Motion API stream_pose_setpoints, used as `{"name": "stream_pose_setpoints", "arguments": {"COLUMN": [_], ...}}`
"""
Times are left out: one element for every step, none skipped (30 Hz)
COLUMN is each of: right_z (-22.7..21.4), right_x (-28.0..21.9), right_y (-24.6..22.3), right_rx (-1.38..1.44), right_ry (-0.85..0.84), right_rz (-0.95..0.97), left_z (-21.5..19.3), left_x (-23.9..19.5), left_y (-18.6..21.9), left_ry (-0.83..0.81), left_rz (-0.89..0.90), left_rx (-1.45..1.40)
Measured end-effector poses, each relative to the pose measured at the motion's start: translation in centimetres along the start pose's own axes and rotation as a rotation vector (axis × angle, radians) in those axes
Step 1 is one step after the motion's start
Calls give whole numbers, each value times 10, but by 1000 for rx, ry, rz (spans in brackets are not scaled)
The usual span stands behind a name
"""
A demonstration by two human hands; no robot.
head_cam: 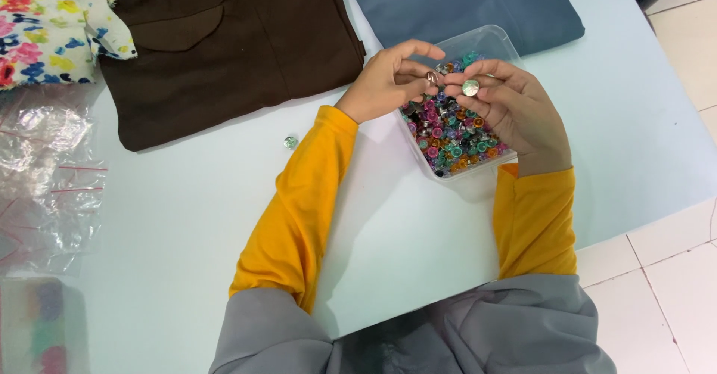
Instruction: Sorting small decorative buttons from a container and placing them into small plastic bags
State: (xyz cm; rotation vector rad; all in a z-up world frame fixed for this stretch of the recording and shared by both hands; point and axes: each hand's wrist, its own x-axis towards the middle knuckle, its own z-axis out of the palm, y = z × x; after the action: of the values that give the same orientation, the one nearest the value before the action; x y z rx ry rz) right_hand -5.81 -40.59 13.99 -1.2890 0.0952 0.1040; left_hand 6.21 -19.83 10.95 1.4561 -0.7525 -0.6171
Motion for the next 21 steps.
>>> {"name": "stream_pose_setpoints", "arguments": {"right_z": [-1, -2, -3, -2, -1, 0, 0, 0, 0, 2, 3, 5, 3, 2, 2, 5, 8, 12, 24, 36, 48], "right_x": [1, 2, 2, 2, 1, 1, 1, 2, 2, 3, 3, 3, 5, 10, 14, 15, 15, 15, 10, 6, 1], "right_y": [1, 2, 3, 2, 2, 1, 1, 1, 2, 2, 3, 3, 11, 19, 26, 28, 30, 33, 29, 25, 20], "right_rx": [0, 3, 7, 7, -10, -26, -26, -44, -62, -64, -122, -182, -184, -273, -361, -361, -468, -574, -573, -624, -672], "right_ry": [0, -5, -10, -10, 2, 12, 11, 15, 18, 18, 6, -4, -3, 3, 10, 3, 63, 123, 116, 233, 352], "right_rz": [0, -3, -5, -5, -1, 3, 3, -2, -6, -6, -50, -92, -91, -224, -358, -360, -483, -605, -604, -748, -892], "left_z": [0, -1, -1, -1, -1, 0, -1, -2, -2, -2, -2, -1, 2, 2, 2, 1, 0, 0, 1, 2, 3], "left_x": [1, 3, 4, 4, 3, 3, 3, 4, 4, 4, 3, 2, 2, 3, 3, -2, -8, -14, -20, -26, -32], "left_y": [-3, -6, -9, -8, -7, -5, -7, -8, -10, -10, -11, -11, -21, -30, -38, -33, -28, -24, -26, -28, -29], "left_ry": [0, 1, 2, 2, 13, 25, 26, 27, 27, 27, 44, 60, 59, 84, 108, 115, 175, 236, 242, 313, 383], "left_rz": [0, -1, -3, -2, -1, 1, 1, 13, 25, 26, 56, 86, 87, 138, 189, 191, 209, 225, 224, 260, 296], "left_rx": [0, 12, 23, 24, 39, 55, 56, 52, 48, 47, 43, 38, 36, 8, -20, -18, 59, 136, 136, 142, 148]}}
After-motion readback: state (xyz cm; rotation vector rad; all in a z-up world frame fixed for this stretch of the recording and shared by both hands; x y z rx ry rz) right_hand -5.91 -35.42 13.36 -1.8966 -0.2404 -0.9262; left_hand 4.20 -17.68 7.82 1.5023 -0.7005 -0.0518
